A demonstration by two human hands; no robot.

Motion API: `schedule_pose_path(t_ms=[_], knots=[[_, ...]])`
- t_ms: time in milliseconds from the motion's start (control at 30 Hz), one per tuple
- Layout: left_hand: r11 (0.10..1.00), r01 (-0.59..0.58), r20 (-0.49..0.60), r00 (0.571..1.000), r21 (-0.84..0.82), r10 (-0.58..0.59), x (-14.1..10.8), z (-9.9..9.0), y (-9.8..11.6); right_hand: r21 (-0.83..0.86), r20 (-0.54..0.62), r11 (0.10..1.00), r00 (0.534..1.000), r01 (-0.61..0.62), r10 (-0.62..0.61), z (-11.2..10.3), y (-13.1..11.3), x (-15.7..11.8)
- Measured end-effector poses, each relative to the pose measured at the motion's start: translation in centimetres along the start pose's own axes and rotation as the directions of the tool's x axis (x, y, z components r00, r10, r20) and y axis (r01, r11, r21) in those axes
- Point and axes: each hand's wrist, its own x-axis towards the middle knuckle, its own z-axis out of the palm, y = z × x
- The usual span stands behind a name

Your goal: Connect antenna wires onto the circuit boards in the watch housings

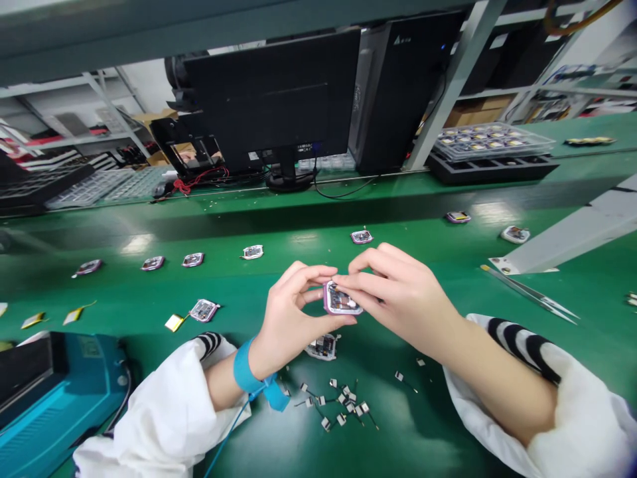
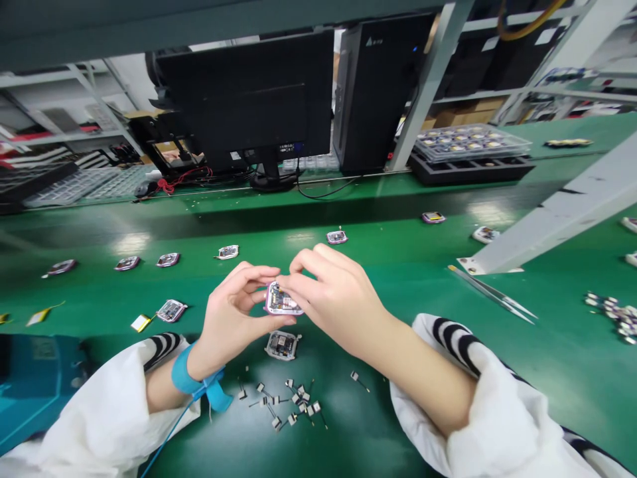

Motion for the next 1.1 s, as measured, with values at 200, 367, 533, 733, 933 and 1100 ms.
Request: schedule_pose_path(t_ms=[200,367,533,733,933,1100], knots=[[0.999,0.034,0.015,0.999,-0.014,-0.034,0.1,-0.1,0.1,-0.071,0.023,0.993,0.996,0.091,-0.089,-0.4,-0.3,0.4],[0.999,0.045,0.041,0.998,0.001,-0.045,0.1,0.0,-0.2,-0.171,0.148,0.938,0.950,0.300,-0.277,-0.9,-0.4,1.4],[0.995,0.097,0.036,0.995,-0.015,-0.096,0.6,0.3,-1.1,-0.188,0.222,0.889,0.899,0.418,-0.376,-0.9,1.0,2.2],[0.983,0.136,-0.126,0.985,0.121,-0.121,4.4,-2.5,-6.4,-0.029,0.370,0.956,0.885,-0.292,0.281,2.8,11.8,1.3],[0.935,0.235,-0.125,0.970,0.267,-0.208,6.4,-6.0,-11.6,-0.041,0.512,0.919,0.782,-0.392,0.356,9.5,18.1,-1.7],[0.908,0.343,-0.101,0.939,0.240,-0.328,6.3,-6.5,-11.7,0.054,0.477,0.911,0.813,-0.408,0.335,10.3,16.7,-2.0]])
